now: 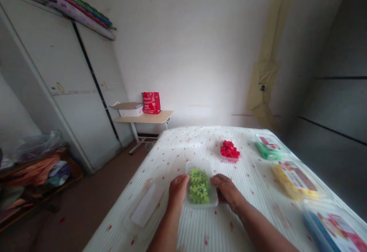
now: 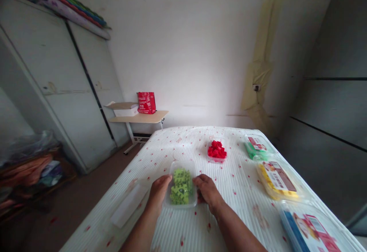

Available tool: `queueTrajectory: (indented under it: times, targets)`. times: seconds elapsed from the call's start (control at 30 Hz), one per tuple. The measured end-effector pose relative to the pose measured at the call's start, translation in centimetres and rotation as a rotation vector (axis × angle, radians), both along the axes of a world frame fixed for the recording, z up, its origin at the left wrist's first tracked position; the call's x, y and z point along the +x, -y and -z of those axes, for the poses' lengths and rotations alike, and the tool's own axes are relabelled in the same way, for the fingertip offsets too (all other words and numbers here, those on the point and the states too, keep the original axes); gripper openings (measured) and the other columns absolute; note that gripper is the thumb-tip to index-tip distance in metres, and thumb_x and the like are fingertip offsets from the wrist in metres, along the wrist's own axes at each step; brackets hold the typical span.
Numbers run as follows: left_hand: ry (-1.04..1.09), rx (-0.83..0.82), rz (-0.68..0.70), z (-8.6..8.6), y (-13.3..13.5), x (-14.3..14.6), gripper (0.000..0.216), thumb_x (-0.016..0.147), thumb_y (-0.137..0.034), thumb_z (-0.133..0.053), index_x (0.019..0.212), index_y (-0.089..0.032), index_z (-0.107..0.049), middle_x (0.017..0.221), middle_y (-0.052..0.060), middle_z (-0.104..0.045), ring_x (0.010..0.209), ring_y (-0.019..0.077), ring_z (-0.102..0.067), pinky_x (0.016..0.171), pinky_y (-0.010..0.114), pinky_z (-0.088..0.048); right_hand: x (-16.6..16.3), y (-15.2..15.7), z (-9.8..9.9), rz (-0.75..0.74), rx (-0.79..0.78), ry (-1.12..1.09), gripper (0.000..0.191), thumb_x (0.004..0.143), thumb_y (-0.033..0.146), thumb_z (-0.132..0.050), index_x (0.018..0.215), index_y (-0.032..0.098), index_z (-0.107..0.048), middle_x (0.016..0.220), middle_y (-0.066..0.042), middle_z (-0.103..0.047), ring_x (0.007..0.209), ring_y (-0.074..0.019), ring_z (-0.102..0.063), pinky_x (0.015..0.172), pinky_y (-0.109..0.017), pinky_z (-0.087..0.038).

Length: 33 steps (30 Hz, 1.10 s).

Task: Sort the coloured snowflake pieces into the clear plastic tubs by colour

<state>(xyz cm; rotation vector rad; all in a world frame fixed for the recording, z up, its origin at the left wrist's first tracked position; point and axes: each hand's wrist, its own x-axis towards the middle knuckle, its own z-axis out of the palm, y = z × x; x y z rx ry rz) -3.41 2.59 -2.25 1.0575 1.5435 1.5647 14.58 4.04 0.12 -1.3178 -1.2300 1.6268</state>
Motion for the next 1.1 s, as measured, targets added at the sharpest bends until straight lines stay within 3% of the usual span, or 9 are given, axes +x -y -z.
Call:
queueTrajectory:
  times: [0.2,0.3,0.4,0.5,0.63,0.77,0.87,0.97,1.1]
  targets:
    - [-0.002,-0.038,0.037,-0.1,0.1,-0.4,0.025,0.064,-0.042,-0.062,0.064,-0.018,-0.066,0.065,0.002,-0.067,0.082,0.0231,-0.062,0.081,0.031,-0.044,0.1,0.3,-0.4,0.041,0.04,0.041,0.03,0.073,0.049,-0.05,0.074,0.02,-0.048,0.052,0.006,-0.047,0.044,-0.0099,-0.05,0.042,-0.022,-0.04]
    - [0.007,-0.063,0.031,0.0,0.0,-0.4,0.028,0.062,-0.044,-0.062,0.067,-0.017,-0.066,0.066,0.002,-0.068,0.081,0.0246,-0.063,0.078,0.033,-0.046,0.1,0.4,-0.5,0.063,0.076,0.077,0.03,0.074,0.048,-0.052,0.082,0.019,-0.049,0.056,0.006,-0.049,0.044,-0.0093,-0.049,0.042,-0.022,-0.04]
    - [0.09,-0.078,0.061,-0.1,0.2,-0.4,0.032,0.062,-0.046,-0.062,0.072,-0.016,-0.067,0.069,0.003,-0.069,0.079,0.0244,-0.064,0.072,0.033,-0.048,0.3,0.6,-0.7,0.07,0.175,0.176,0.036,0.074,0.042,-0.056,0.1,0.018,-0.05,0.073,0.001,-0.058,0.049,-0.0093,-0.052,0.048,-0.023,-0.042]
    - [0.242,-0.117,0.157,-0.5,0.6,0.1,0.036,0.062,-0.048,-0.062,0.079,-0.016,-0.067,0.075,0.005,-0.071,0.076,0.0227,-0.066,0.067,0.031,-0.05,0.7,1.4,-1.2,0.044,0.39,0.423,0.053,0.076,0.042,-0.057,0.12,0.014,-0.046,0.1,-0.011,-0.062,0.082,-0.0187,-0.062,0.072,-0.03,-0.047]
    - [0.332,-0.123,0.296,-1.3,1.4,2.1,0.043,0.062,-0.051,-0.064,0.085,-0.015,-0.067,0.078,0.006,-0.072,0.074,0.0223,-0.067,0.064,0.032,-0.05,1.2,3.4,-3.1,0.027,0.631,0.766,0.072,0.076,0.042,-0.058,0.136,0.01,-0.035,0.134,-0.021,-0.043,0.123,-0.0303,-0.042,0.098,-0.042,-0.035]
    - [0.381,-0.116,0.429,-1.4,2.0,4.2,0.045,0.065,-0.051,-0.064,0.09,-0.014,-0.067,0.087,0.01,-0.072,0.081,0.0239,-0.066,0.067,0.033,-0.051,1.4,5.7,-4.6,-0.05,0.613,1.045,0.083,0.066,0.046,-0.065,0.139,0.019,-0.035,0.15,-0.017,-0.019,0.132,-0.0397,-0.022,0.096,-0.056,-0.032]
    - [0.415,-0.129,0.504,-1.1,2.2,4.9,0.042,0.068,-0.05,-0.062,0.091,-0.014,-0.067,0.093,0.012,-0.071,0.085,0.024,-0.066,0.07,0.034,-0.051,1.7,6.7,-4.3,-0.129,0.593,1.144,0.087,0.057,0.049,-0.07,0.135,0.029,-0.039,0.153,-0.009,-0.011,0.135,-0.0426,-0.008,0.095,-0.068,-0.021]
    - [0.401,-0.135,0.476,-0.9,2.3,5.0,0.046,0.067,-0.053,-0.062,0.091,-0.014,-0.067,0.094,0.012,-0.07,0.085,0.0245,-0.066,0.072,0.035,-0.051,2.3,7.2,-3.3,-0.162,0.606,1.151,0.085,0.058,0.052,-0.069,0.135,0.033,-0.039,0.152,-0.006,-0.014,0.136,-0.0406,-0.006,0.097,-0.069,-0.013]
    - [0.364,-0.137,0.453,-0.7,2.2,4.8,0.052,0.064,-0.057,-0.062,0.091,-0.013,-0.067,0.092,0.013,-0.07,0.083,0.0246,-0.066,0.071,0.035,-0.051,3.0,7.7,-3.2,-0.177,0.627,1.157,0.078,0.064,0.047,-0.063,0.137,0.031,-0.037,0.149,-0.008,-0.027,0.135,-0.0383,-0.015,0.099,-0.064,-0.02]
